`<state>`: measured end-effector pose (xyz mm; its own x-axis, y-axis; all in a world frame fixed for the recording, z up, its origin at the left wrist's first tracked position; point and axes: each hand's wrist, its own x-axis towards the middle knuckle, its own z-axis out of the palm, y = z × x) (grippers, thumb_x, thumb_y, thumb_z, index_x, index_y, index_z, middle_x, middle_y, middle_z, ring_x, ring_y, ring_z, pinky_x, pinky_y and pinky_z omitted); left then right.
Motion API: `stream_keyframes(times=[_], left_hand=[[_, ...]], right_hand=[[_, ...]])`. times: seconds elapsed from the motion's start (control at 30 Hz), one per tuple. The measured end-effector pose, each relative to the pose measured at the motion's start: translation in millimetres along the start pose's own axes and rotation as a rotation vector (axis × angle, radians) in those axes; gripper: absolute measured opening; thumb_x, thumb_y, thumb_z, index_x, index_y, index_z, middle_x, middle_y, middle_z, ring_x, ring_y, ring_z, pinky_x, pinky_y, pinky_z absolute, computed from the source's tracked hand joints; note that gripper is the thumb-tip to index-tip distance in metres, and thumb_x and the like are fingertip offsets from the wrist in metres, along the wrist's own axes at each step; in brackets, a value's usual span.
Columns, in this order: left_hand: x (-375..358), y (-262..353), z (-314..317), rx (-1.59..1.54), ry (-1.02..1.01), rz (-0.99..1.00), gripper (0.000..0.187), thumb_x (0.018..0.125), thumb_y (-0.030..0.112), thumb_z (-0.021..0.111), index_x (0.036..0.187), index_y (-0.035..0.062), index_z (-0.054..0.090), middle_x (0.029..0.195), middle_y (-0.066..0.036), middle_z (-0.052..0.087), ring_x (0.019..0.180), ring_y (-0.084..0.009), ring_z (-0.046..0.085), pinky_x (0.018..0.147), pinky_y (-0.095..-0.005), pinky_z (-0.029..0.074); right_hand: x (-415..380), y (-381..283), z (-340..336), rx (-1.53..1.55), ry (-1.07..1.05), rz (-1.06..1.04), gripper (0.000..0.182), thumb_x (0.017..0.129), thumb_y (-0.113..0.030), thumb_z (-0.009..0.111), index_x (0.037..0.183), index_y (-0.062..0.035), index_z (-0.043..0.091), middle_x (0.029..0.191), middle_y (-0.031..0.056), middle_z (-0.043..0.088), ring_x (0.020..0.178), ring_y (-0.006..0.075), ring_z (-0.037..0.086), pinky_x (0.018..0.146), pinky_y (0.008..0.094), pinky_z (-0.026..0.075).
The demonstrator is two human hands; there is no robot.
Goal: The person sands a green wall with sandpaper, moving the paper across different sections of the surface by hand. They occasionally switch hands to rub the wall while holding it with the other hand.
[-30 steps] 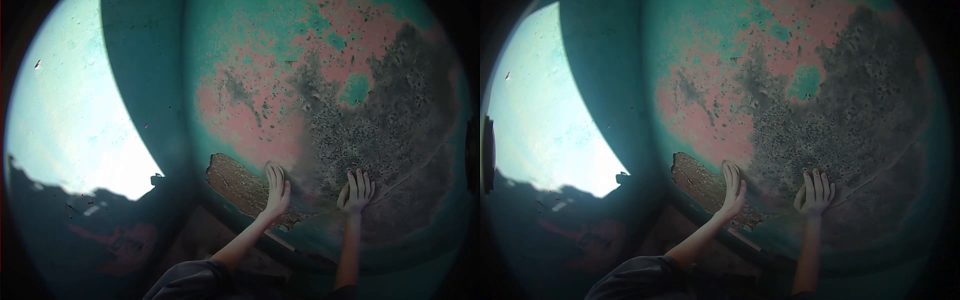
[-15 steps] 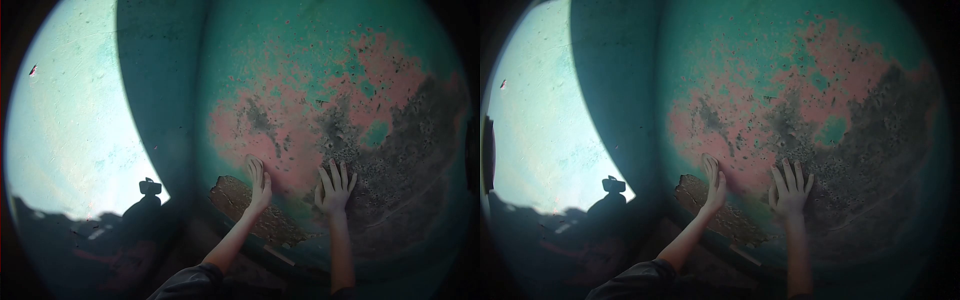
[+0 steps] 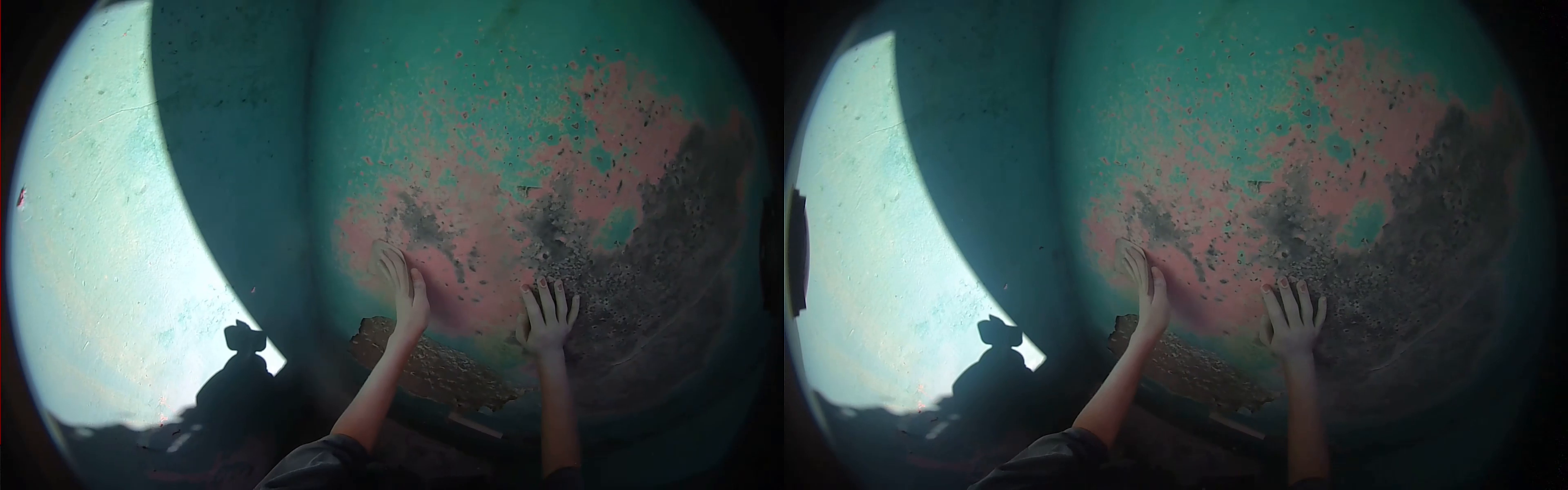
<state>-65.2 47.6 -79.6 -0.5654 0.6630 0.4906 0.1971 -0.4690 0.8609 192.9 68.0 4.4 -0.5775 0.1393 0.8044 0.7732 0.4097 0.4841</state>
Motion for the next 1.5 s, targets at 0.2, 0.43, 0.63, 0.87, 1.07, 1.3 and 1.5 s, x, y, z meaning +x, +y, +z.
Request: stream_keyframes(times=[0.2,0.43,0.63,0.87,1.07,1.3,1.5], left_hand=[[-66.5,-8.8,34.2,0.201,-0.309,0.095,0.069,0.108,0.034,0.034,0.157,-0.0027,0.001,0.162,-0.029,-0.007,0.148,-0.0518,-0.009,0.119,-0.0575,0.002],[-42.3,12.3,28.4,0.213,-0.194,0.188,0.067,0.106,0.026,0.037,0.155,-0.0066,0.005,0.161,-0.032,-0.004,0.146,-0.0552,-0.007,0.119,-0.0588,0.005],[-101.4,10.0,52.2,0.268,-0.461,0.227,0.063,0.105,0.02,0.037,0.154,-0.0079,0.01,0.159,-0.035,0.0,0.146,-0.056,-0.004,0.119,-0.0586,0.005],[-18.6,40.2,29.4,0.132,-0.123,0.115,0.062,0.107,0.024,0.036,0.155,-0.0059,0.01,0.163,-0.029,0.0,0.148,-0.0528,-0.005,0.12,-0.0565,0.004],[-117.2,23.7,87.6,0.223,-0.371,0.116,0.062,0.106,0.021,0.038,0.156,-0.0028,0.01,0.162,-0.03,0.003,0.148,-0.0523,-0.003,0.12,-0.0572,0.007],[-47.8,26.0,56.0,0.139,0.002,-0.046,0.066,0.108,0.026,0.036,0.157,-0.0024,0.002,0.163,-0.027,-0.006,0.149,-0.0499,-0.009,0.12,-0.0561,0.004],[-98.3,0.9,85.6,0.138,-0.097,0.034,0.071,0.108,0.033,0.034,0.156,-0.0051,-0.003,0.162,-0.028,-0.009,0.15,-0.0459,-0.009,0.12,-0.0538,-0.002]], right_hand=[[0.8,5.3,-2.1,0.032,0.003,-0.02,0.045,0.084,-0.025,0.057,0.128,-0.025,0.066,0.141,0.0034,0.057,0.136,0.0274,0.046,0.118,0.0555,0.019],[-12.1,-0.6,-0.6,0.055,-0.055,0.023,0.05,0.084,-0.028,0.058,0.134,-0.0246,0.062,0.145,0.0028,0.053,0.136,0.0255,0.046,0.116,0.0544,0.021],[-21.5,-13.3,-10.2,0.125,-0.128,0.12,0.052,0.085,-0.028,0.058,0.137,-0.0257,0.06,0.148,0.0039,0.05,0.137,0.0263,0.043,0.116,0.0557,0.021],[-59.0,27.0,-18.1,-0.016,-0.05,0.209,0.048,0.089,-0.026,0.056,0.137,-0.0256,0.06,0.148,0.0065,0.049,0.14,0.0295,0.04,0.116,0.0579,0.018],[-64.3,32.9,-6.0,-0.03,0.025,0.17,0.046,0.091,-0.027,0.053,0.137,-0.0238,0.061,0.15,0.0076,0.047,0.142,0.0302,0.037,0.119,0.0563,0.013],[-70.9,32.4,-2.2,-0.024,0.04,0.158,0.044,0.093,-0.026,0.051,0.135,-0.021,0.062,0.149,0.0085,0.049,0.143,0.031,0.036,0.12,0.0553,0.013],[-47.0,28.9,-19.2,0.02,-0.003,0.129,0.043,0.092,-0.025,0.052,0.134,-0.0211,0.063,0.149,0.009,0.049,0.144,0.0317,0.035,0.12,0.0575,0.011]])
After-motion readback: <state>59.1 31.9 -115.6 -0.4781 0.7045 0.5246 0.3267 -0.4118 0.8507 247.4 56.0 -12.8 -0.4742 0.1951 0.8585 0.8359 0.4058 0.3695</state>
